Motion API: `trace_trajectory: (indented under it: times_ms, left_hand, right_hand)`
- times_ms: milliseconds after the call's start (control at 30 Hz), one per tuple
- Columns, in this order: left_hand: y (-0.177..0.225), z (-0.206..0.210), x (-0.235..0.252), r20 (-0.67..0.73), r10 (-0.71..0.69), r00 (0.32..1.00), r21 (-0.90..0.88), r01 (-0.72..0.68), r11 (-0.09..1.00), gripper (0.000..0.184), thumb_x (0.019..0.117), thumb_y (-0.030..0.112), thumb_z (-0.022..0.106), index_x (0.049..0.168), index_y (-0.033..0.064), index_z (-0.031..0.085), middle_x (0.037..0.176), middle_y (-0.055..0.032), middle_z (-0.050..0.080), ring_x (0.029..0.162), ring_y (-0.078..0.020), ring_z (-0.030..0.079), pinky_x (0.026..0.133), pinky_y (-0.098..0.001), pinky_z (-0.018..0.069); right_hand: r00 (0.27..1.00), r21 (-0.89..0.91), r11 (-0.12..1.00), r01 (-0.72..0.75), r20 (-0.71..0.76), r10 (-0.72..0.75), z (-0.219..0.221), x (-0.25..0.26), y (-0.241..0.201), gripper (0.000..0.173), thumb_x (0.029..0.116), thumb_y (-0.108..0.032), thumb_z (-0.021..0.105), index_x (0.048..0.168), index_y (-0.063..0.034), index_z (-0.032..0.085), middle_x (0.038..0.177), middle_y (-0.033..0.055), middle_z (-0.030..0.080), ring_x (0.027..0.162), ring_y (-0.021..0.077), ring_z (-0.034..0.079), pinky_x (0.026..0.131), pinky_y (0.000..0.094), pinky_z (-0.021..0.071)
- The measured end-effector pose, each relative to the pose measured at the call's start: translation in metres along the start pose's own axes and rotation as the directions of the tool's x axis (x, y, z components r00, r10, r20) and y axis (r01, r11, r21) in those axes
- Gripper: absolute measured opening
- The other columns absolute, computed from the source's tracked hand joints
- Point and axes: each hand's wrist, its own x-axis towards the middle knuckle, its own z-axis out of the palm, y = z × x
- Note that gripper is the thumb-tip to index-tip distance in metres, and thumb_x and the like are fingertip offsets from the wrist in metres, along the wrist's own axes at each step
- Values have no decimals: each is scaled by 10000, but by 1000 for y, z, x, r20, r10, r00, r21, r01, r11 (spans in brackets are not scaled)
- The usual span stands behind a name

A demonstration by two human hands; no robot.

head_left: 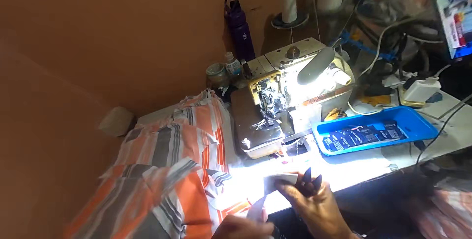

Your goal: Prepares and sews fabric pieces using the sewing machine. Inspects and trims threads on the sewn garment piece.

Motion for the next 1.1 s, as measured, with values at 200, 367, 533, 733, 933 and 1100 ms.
trace_trajectory:
  times_ms: [200, 367, 533, 733, 933, 1100]
  left_hand:
    - [-21, 44, 25, -239, -122, 963, -117, 97, 988, 184, 878, -5, 726, 963, 157, 745, 928, 164, 720, 845, 56, 677, 768, -139, 583]
    - [-28, 47, 23, -292, -165, 942, -142, 128, 982, 192, 862, -23, 725, 934, 151, 759, 927, 147, 715, 854, 40, 676, 782, -146, 582]
    - [-28, 47, 23, -304, -195, 933, -151, 155, 976, 249, 830, -90, 710, 935, 134, 734, 897, 138, 730, 809, 33, 684, 753, -150, 586]
    - [-53, 43, 14, -212, -251, 945, -279, 187, 942, 330, 906, 247, 760, 1165, 177, 567, 1062, 182, 670, 969, 44, 648, 865, -176, 556]
    - [-49, 50, 4, -86, -480, 873, -599, 340, 725, 231, 988, 99, 611, 958, 261, 773, 853, 118, 762, 791, 38, 702, 749, -176, 587]
    - [-45, 32, 61, -166, -62, 984, -26, 58, 998, 132, 1000, 106, 615, 977, 174, 725, 915, 206, 706, 846, 124, 633, 775, -87, 529]
  right_hand:
    - [996, 42, 997, -68, 65, 65, 4, -11, -11, 194, 857, 90, 618, 1019, 27, 703, 813, -135, 695, 669, -147, 567, 620, 66, 489]
    - [989, -45, 993, -110, 95, 114, 2, -14, -6, 204, 852, 93, 574, 1019, 104, 691, 741, -86, 648, 630, -143, 514, 607, 60, 449]
    - [969, -18, 996, -84, 233, 86, -7, -11, -6, 207, 853, 57, 581, 1018, 129, 682, 777, -44, 663, 692, -135, 541, 660, 60, 457]
    - [958, 130, 968, -215, 222, 183, -4, -5, -10, 169, 946, 55, 602, 1040, 8, 734, 935, -102, 743, 847, -110, 640, 802, 107, 531]
    - [991, 233, 965, -117, 94, 97, -9, 8, -15, 157, 962, -5, 627, 951, -121, 733, 812, -154, 695, 667, -123, 557, 623, 80, 471]
    - [983, -69, 982, 176, -44, -179, -19, 37, -6, 57, 900, -39, 688, 877, -73, 728, 744, -147, 662, 643, -137, 531, 596, 52, 448]
